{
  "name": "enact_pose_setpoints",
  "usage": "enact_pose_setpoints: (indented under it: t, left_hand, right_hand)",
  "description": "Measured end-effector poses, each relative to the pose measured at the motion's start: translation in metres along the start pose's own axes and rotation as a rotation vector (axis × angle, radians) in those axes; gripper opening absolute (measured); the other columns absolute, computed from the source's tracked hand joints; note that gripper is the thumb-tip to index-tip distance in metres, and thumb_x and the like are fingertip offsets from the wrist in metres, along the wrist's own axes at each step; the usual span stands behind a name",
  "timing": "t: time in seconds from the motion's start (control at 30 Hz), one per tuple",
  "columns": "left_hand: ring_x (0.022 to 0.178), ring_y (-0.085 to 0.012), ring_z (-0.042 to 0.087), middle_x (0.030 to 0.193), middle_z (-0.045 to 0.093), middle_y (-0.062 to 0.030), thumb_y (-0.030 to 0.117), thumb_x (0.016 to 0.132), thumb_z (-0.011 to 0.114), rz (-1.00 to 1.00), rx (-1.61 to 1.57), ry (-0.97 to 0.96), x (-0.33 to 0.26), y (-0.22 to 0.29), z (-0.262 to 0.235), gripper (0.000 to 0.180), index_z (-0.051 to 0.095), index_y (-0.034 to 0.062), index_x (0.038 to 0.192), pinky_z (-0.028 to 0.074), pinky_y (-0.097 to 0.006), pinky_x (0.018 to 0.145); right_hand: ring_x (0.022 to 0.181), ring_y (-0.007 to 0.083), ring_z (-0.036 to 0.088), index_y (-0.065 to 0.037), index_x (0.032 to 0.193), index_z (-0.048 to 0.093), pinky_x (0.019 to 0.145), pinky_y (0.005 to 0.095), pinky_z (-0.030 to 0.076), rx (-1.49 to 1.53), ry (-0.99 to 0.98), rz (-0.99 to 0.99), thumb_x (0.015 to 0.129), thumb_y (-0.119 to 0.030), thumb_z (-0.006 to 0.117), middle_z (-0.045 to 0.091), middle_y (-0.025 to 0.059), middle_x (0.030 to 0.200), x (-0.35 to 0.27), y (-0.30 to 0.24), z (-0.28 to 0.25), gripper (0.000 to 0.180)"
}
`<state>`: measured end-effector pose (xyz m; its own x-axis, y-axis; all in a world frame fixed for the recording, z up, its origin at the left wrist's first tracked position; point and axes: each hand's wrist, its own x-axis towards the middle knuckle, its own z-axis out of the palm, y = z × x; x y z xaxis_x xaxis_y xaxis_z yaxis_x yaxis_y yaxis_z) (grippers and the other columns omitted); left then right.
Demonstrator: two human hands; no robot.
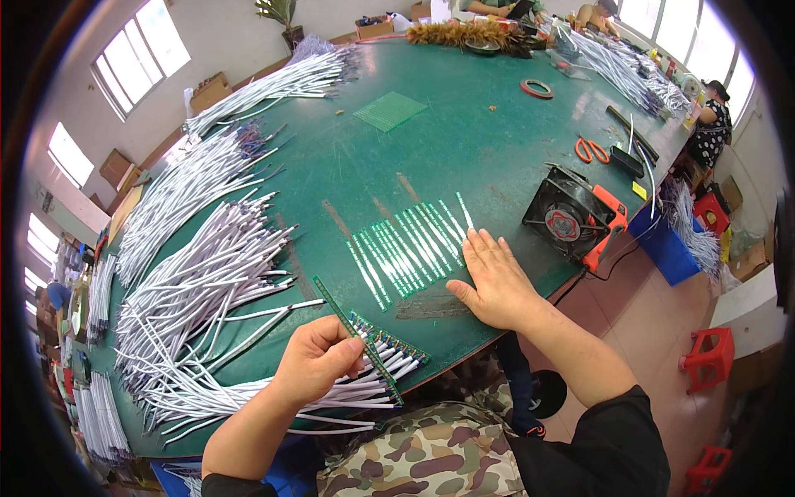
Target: The person attaches wires to circuit boards by hand, arranges bundles of wires on the table, and solders wires onto circuit boards using a soldering iron.
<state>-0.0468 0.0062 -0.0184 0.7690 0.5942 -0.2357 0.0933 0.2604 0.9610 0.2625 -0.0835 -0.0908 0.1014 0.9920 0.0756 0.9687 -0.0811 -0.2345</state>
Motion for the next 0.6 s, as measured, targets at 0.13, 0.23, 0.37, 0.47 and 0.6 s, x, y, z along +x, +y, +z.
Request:
enact_pose_setpoints:
  t: [0.13, 0.23, 0.37, 0.47, 0.6]
  left_hand:
    - [0.065, -0.0089, 0.058, 0.076, 0.065, -0.0041, 0.014, 0.1, 0.063, 0.008, 0.01, -0.001, 0.0, -0.001, -0.001, 0.018, 0.061, 0.002, 0.087, 0.048, -0.024, 0.059]
    - [0.066, -0.0086, 0.058, 0.076, 0.065, -0.0038, 0.014, 0.1, 0.063, 0.003, 0.015, 0.002, 0.0, -0.001, -0.001, 0.017, 0.061, 0.0021, 0.088, 0.048, -0.024, 0.06]
    - [0.066, -0.0083, 0.058, 0.076, 0.065, -0.0036, 0.013, 0.1, 0.062, 0.012, 0.014, -0.015, 0.002, -0.001, -0.001, 0.017, 0.061, 0.0021, 0.087, 0.048, -0.024, 0.06]
    - [0.066, -0.0083, 0.058, 0.076, 0.065, -0.0037, 0.012, 0.1, 0.062, -0.002, 0.023, -0.007, 0.001, -0.001, 0.0, 0.016, 0.061, 0.0019, 0.088, 0.048, -0.024, 0.06]
    - [0.066, -0.0086, 0.058, 0.077, 0.065, -0.0041, 0.012, 0.1, 0.062, 0.007, 0.028, -0.013, 0.001, -0.003, -0.002, 0.016, 0.061, 0.0015, 0.088, 0.048, -0.024, 0.06]
  right_hand:
    - [0.151, 0.0427, 0.025, 0.012, 0.149, 0.036, 0.124, 0.0513, 0.018, 0.04, 0.029, -0.033, 0.104, -0.063, 0.031, 0.031, 0.0315, 0.158, 0.0, 0.002, 0.002, 0.088]
    - [0.151, 0.0429, 0.025, 0.012, 0.149, 0.037, 0.124, 0.0511, 0.019, 0.071, 0.057, -0.045, 0.104, -0.062, 0.031, 0.031, 0.0319, 0.158, 0.0, 0.006, 0.001, 0.086]
    - [0.151, 0.0413, 0.024, 0.011, 0.149, 0.037, 0.124, 0.0509, 0.018, 0.025, 0.06, 0.019, 0.105, -0.061, 0.03, 0.03, 0.0302, 0.159, 0.014, 0.013, -0.003, 0.085]
    - [0.152, 0.0388, 0.024, 0.009, 0.15, 0.037, 0.125, 0.0506, 0.017, -0.002, 0.013, 0.001, 0.105, -0.062, 0.029, 0.03, 0.0268, 0.16, 0.02, 0.017, -0.002, 0.084]
    - [0.153, 0.0368, 0.023, 0.007, 0.151, 0.038, 0.125, 0.0508, 0.016, 0.03, -0.007, -0.023, 0.105, -0.062, 0.029, 0.031, 0.0233, 0.162, 0.02, 0.018, -0.003, 0.083]
